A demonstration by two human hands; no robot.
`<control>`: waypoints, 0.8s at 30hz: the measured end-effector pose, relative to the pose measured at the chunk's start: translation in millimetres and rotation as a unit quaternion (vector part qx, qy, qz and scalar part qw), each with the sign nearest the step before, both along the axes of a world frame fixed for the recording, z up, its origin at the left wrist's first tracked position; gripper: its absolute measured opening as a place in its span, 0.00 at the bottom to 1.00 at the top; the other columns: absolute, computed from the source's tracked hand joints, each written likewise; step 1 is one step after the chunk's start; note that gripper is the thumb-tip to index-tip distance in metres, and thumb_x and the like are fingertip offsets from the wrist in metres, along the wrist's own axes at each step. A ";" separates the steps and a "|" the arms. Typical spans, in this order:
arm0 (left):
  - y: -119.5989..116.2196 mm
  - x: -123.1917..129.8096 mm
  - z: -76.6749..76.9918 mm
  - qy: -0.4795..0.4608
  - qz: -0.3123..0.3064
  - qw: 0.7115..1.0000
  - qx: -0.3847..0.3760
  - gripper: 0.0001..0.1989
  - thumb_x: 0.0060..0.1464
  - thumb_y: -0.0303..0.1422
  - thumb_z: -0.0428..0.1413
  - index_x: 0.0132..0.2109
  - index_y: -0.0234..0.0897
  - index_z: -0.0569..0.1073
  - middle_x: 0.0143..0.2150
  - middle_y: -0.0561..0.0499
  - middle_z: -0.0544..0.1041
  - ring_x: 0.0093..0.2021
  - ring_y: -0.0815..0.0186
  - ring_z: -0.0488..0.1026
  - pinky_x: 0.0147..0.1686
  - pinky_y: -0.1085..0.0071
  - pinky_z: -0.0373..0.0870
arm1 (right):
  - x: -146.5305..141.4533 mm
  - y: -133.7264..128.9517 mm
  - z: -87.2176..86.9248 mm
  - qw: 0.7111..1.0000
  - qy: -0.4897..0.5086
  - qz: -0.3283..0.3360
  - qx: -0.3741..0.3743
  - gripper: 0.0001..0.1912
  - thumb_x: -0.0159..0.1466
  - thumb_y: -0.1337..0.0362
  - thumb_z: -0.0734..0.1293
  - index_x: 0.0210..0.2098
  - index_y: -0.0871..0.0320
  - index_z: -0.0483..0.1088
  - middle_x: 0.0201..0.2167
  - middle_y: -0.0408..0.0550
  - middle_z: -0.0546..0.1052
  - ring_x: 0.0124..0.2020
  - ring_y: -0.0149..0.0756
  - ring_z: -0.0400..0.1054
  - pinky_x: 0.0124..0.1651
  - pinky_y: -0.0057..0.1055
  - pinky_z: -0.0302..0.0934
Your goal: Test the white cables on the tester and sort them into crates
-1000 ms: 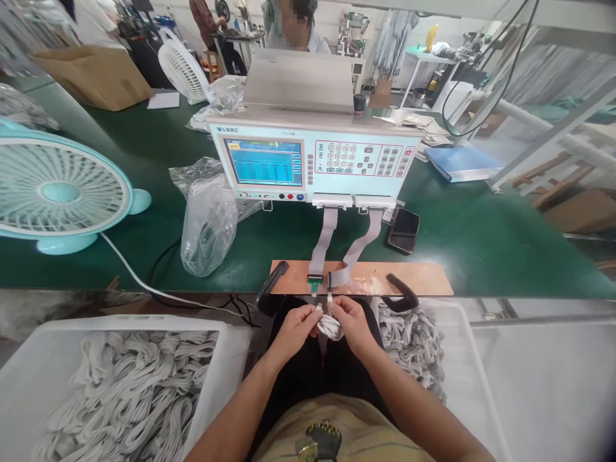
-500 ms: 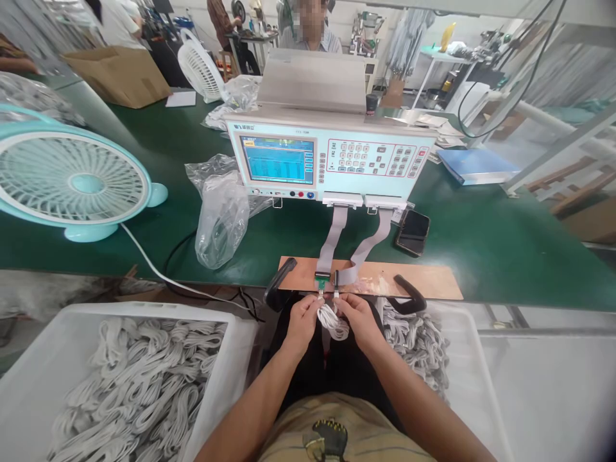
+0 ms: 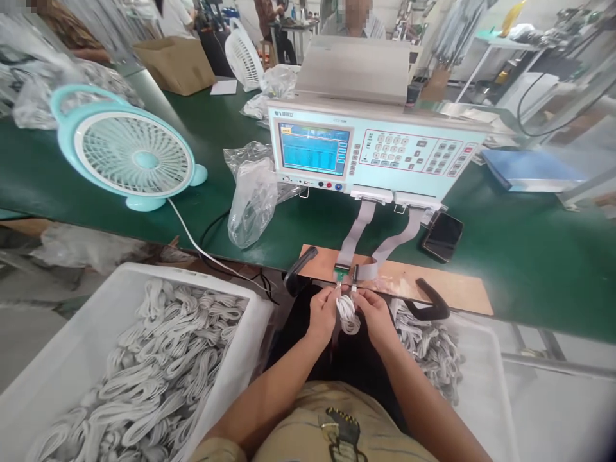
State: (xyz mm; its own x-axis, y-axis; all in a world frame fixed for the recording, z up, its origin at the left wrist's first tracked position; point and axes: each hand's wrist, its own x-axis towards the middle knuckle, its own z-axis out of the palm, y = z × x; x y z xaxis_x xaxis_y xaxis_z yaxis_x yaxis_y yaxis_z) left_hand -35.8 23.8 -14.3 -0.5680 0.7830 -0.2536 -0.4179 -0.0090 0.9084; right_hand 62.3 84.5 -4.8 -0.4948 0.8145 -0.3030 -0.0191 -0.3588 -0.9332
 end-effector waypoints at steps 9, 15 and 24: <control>-0.1 4.7 -1.2 -0.016 0.022 1.000 0.016 0.15 0.49 0.42 0.55 0.35 0.33 0.76 0.24 0.53 0.71 0.24 0.71 0.65 0.26 0.75 0.61 | 0.6 0.5 -2.5 1.000 0.012 0.002 0.001 0.12 0.54 0.56 0.68 0.25 0.60 0.70 0.20 0.40 0.68 0.23 0.29 0.59 0.30 0.27 0.54; 2.0 9.4 -0.2 0.062 0.030 0.998 -0.015 0.16 0.49 0.43 0.54 0.24 0.33 0.71 0.19 0.55 0.66 0.21 0.72 0.61 0.24 0.75 0.58 | 1.1 1.0 -5.4 1.000 0.015 0.003 -0.013 0.12 0.53 0.56 0.69 0.27 0.59 0.72 0.21 0.41 0.69 0.23 0.29 0.61 0.32 0.28 0.57; -116.1 -133.7 29.9 0.381 0.196 0.887 -0.172 0.12 0.56 0.38 0.47 0.35 0.36 0.71 0.37 0.47 0.74 0.41 0.64 0.70 0.45 0.70 0.62 | -5.2 2.2 -9.8 0.998 -0.015 -0.050 -0.038 0.14 0.47 0.57 0.73 0.29 0.59 0.74 0.24 0.43 0.72 0.22 0.26 0.61 0.26 0.24 0.57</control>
State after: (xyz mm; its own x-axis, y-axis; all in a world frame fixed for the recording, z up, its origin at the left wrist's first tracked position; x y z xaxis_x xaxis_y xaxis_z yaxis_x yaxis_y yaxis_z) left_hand -169.4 -92.3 15.6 -0.8884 0.4389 0.1346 0.2921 0.3140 0.9034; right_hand 57.1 86.8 -14.6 -0.4019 0.8338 -0.3784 -0.0318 -0.4257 -0.9043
